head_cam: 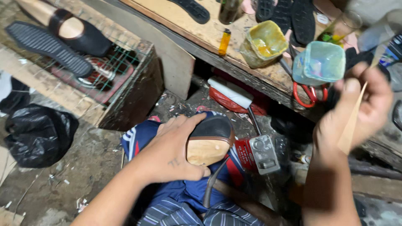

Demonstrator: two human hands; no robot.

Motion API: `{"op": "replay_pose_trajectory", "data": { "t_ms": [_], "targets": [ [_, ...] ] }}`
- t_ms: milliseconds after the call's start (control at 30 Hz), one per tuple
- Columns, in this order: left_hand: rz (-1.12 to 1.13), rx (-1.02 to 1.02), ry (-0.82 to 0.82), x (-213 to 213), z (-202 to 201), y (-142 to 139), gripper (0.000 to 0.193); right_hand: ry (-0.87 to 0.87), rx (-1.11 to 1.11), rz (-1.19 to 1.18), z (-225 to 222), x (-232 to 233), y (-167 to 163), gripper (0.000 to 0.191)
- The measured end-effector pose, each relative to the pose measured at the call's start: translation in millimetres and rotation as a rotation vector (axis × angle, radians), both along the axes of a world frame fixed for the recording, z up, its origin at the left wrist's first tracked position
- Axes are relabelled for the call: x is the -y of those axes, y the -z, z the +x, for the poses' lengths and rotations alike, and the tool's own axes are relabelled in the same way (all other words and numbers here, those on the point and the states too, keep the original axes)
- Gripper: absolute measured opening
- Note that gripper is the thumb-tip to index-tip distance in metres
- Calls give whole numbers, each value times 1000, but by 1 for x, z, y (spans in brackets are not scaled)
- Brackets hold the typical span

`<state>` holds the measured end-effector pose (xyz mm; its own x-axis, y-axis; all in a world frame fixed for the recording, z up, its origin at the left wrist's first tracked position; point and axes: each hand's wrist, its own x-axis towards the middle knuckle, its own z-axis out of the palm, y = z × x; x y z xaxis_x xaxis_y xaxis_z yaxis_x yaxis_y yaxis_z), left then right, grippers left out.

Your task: The person sits on the floor of a shoe workshop holding a shoe upper on a wooden last. They hammer the shoe, scrape its edge with a blade, then use a thin stick to apply glue from a container onto the sole edge of the shoe.

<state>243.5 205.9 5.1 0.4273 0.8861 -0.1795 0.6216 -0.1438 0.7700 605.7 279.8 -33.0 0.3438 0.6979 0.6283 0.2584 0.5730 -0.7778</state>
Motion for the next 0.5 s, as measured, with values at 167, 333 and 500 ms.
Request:
{"op": "replay_pose_trajectory", "data": {
  "t_ms": [167, 333, 500],
  "targets": [
    [304, 291, -106, 33, -8, -26, 123, -367, -398, -43, -63, 62, -33, 15],
    [450, 473, -159, 66, -3, -16, 129, -633, -550, -50, -92, 110, -54, 15],
    [411, 551, -212, 92, 6, 8, 128, -718, -709, -213, -103, 139, -43, 21]
  ]
}}
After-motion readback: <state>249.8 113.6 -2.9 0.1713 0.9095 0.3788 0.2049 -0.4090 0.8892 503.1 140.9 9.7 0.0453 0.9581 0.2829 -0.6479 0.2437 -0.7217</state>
